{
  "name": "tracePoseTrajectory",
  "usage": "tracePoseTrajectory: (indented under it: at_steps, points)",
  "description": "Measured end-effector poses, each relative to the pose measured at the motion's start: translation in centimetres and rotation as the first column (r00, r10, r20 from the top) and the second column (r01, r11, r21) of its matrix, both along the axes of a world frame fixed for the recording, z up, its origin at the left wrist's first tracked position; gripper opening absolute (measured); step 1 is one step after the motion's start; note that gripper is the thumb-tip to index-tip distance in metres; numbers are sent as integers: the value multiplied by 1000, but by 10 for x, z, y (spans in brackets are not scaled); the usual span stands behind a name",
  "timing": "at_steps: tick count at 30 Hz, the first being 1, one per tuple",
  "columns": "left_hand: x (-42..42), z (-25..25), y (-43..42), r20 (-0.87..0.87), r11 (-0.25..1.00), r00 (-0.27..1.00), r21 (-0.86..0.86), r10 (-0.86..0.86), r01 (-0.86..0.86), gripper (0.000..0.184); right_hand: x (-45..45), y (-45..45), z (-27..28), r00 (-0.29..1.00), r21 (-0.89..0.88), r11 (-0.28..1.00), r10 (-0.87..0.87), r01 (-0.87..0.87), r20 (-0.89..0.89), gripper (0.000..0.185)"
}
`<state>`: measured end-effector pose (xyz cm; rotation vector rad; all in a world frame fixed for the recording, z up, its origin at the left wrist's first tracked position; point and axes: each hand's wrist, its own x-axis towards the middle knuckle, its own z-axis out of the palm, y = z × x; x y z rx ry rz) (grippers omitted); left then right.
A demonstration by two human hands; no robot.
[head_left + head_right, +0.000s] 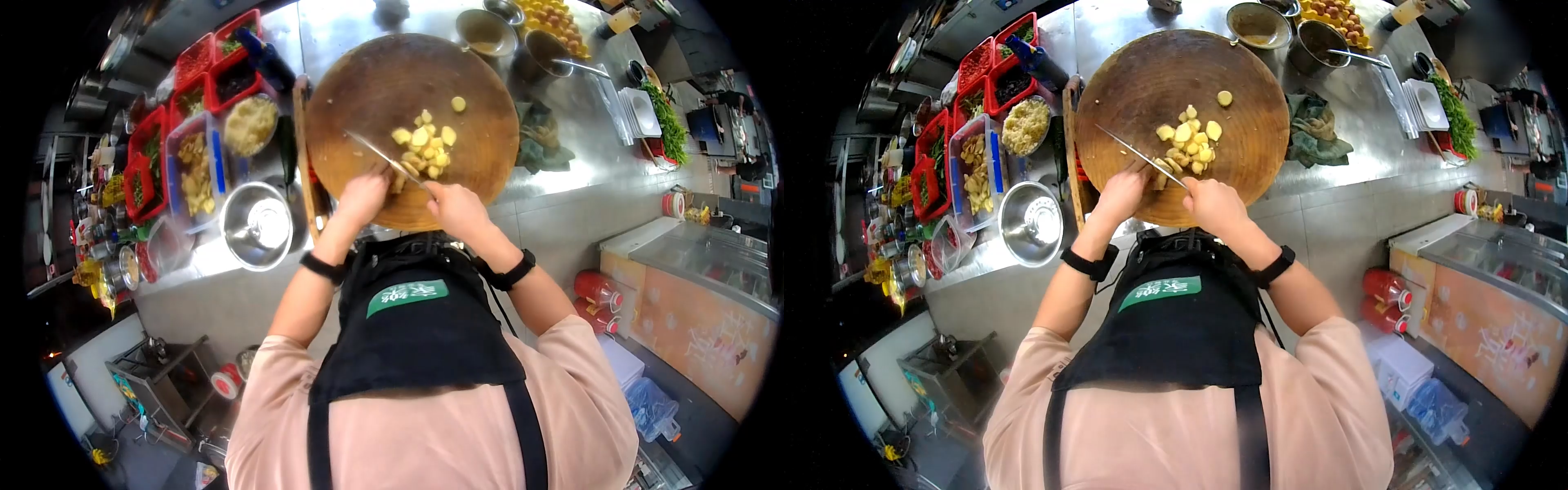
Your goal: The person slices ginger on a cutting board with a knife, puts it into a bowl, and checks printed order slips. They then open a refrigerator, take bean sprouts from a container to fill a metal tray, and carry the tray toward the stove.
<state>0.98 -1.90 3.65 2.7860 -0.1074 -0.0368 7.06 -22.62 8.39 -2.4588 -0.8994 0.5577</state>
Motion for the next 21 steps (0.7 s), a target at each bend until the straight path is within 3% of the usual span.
tracePoseTrajectory:
  at_steps: [8,10,14,21]
  points:
    - [3,6,0,-21,1000,1000,-22,-19,18,23,0,-3,1,999,-42,999,-15,13,-37,17]
    - [4,4,3,-19,999,1000,-38,-20,19,23,-2,5,-8,1000,-82,997,-9,11,25,18]
    - [7,8,4,-95,998,993,-4,-66,66,22,12,31,-40,997,-162,984,-73,69,-24,17]
    - [0,3,2,-68,993,998,-114,4,-12,22,1,11,7,996,-149,989,-29,16,-85,18]
